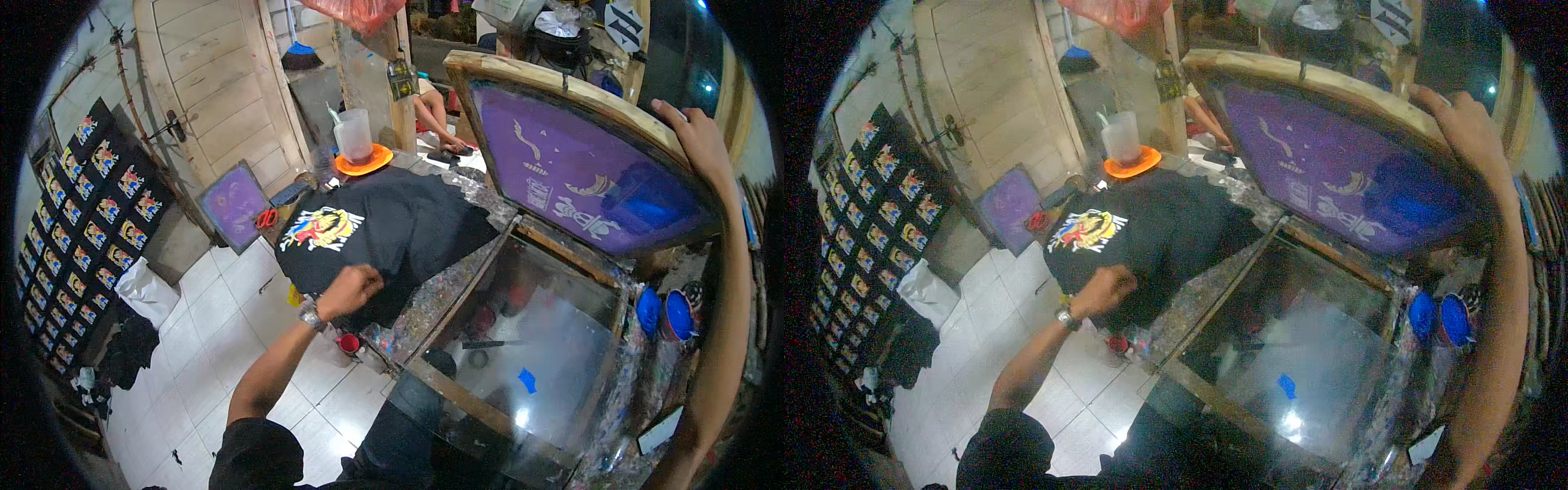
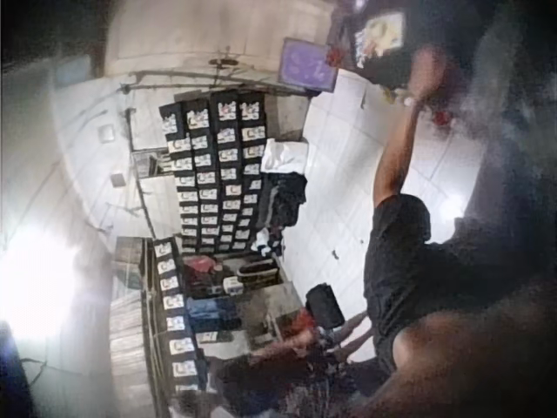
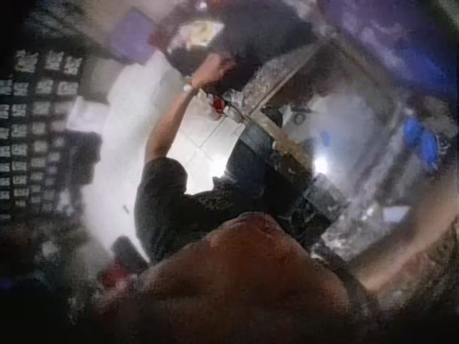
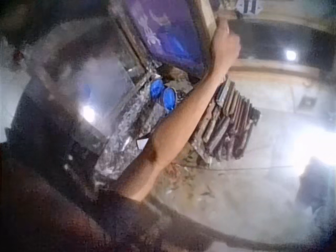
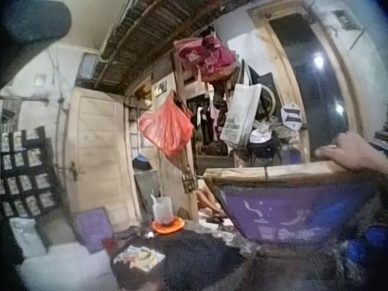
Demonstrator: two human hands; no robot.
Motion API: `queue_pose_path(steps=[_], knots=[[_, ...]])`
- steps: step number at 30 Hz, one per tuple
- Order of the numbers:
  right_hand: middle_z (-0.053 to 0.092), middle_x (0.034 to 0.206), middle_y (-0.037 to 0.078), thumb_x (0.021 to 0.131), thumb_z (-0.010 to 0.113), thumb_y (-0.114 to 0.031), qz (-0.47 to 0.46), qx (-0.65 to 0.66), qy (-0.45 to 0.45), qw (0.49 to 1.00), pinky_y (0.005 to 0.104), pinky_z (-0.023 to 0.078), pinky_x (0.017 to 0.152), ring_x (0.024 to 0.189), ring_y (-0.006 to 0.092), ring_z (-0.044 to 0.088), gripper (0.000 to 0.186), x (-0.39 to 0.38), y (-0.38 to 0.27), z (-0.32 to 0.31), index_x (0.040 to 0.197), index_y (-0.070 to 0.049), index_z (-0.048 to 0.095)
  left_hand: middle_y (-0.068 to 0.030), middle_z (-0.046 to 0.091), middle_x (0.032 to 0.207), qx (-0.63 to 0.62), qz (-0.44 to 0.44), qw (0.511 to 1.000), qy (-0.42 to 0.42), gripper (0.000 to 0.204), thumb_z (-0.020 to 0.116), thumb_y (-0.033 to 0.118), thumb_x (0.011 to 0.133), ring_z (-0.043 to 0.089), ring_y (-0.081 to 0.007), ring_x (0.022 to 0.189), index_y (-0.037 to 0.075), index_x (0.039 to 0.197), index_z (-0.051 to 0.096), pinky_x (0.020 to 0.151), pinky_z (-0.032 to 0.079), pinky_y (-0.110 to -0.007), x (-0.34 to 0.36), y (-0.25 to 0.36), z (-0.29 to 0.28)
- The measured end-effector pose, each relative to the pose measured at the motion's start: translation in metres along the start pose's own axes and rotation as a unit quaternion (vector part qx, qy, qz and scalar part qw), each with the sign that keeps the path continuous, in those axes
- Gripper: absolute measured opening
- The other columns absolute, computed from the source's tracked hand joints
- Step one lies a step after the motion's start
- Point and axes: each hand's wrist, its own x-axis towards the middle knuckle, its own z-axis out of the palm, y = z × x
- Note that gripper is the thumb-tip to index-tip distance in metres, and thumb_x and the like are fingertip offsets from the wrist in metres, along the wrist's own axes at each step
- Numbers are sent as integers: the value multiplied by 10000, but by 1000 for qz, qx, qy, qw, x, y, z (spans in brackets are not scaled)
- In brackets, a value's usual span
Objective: The person performs screen printing on black t-shirts by aligning each shirt on a flat surface, applying ink through a screen using a squeegee, and then lifting the screen to reveal the printed design.
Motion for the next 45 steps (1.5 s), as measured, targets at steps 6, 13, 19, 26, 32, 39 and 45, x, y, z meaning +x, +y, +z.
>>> queue_pose_path(steps=[6, 13, 19, 26, 32, 39, 45], knots=[[664, 1087, 308, 1019, 443, -579, 47, 85, 42, 994, 479, 480, 938, 1077, 472, 638, 484, -5, -30, -15, 1264, -251, 702, -188, 656, 982, 61, 12, 992, -111, 196, 675, 169, 907, 654, -378, 947, -5, 995, 695, 825, 525, -469, -41, 18, 58], [655, 1090, 267, 1052, 396, -328, -26, -3, 7, 1000, 471, 520, 918, 1034, 422, 654, 381, 9, 8, -17, 1363, -353, 615, -200, 622, 1124, 25, 19, 995, 90, 331, 679, 253, 919, 589, -396, 1076, -6, 1122, 650, 946, 477, -478, -14, 60, 139], [676, 1129, 315, 911, 493, -692, 87, 171, -8, 981, 485, 497, 964, 1092, 448, 649, 743, 45, -15, -21, 1155, -34, 738, -175, 572, 1240, 50, -32, 995, 78, 388, 660, 288, 924, 520, -401, 1165, 25, 1207, 628, 992, 425, -512, -16, 65, 156], [662, 1272, 279, 748, 587, -823, 121, 230, -19, 966, 480, 475, 1046, 1216, 439, 621, 936, 55, 7, -20, 1187, -10, 732, -243, 549, 1223, 85, -19, 994, 64, 361, 645, 268, 920, 502, -459, 1127, 0, 1160, 606, 947, 423, -559, -12, 65, 173], [657, 1291, 266, 738, 597, -828, 135, 226, -26, 964, 472, 474, 1049, 1234, 423, 615, 924, 65, 3, -21, 1201, -41, 735, -212, 563, 1209, 116, -15, 989, 86, 317, 646, 254, 932, 518, -409, 1142, 14, 1136, 610, 960, 427, -537, -13, 57, 173], [663, 1284, 261, 754, 575, -832, 121, 224, -25, 967, 469, 474, 1050, 1229, 423, 618, 918, 57, 8, -28, 1186, -39, 740, -198, 566, 1222, 131, -23, 988, 78, 323, 644, 258, 935, 526, -400, 1141, 17, 1147, 607, 955, 432, -531, -8, 68, 177], [707, 964, 282, 965, 513, -523, -21, 117, 26, 993, 493, 531, 854, 931, 442, 694, 506, 68, -19, -12, 1242, -144, 700, -186, 587, 1215, 140, -28, 984, 104, 310, 635, 258, 947, 540, -385, 1143, 27, 1153, 623, 970, 437, -512, -24, 55, 156]])
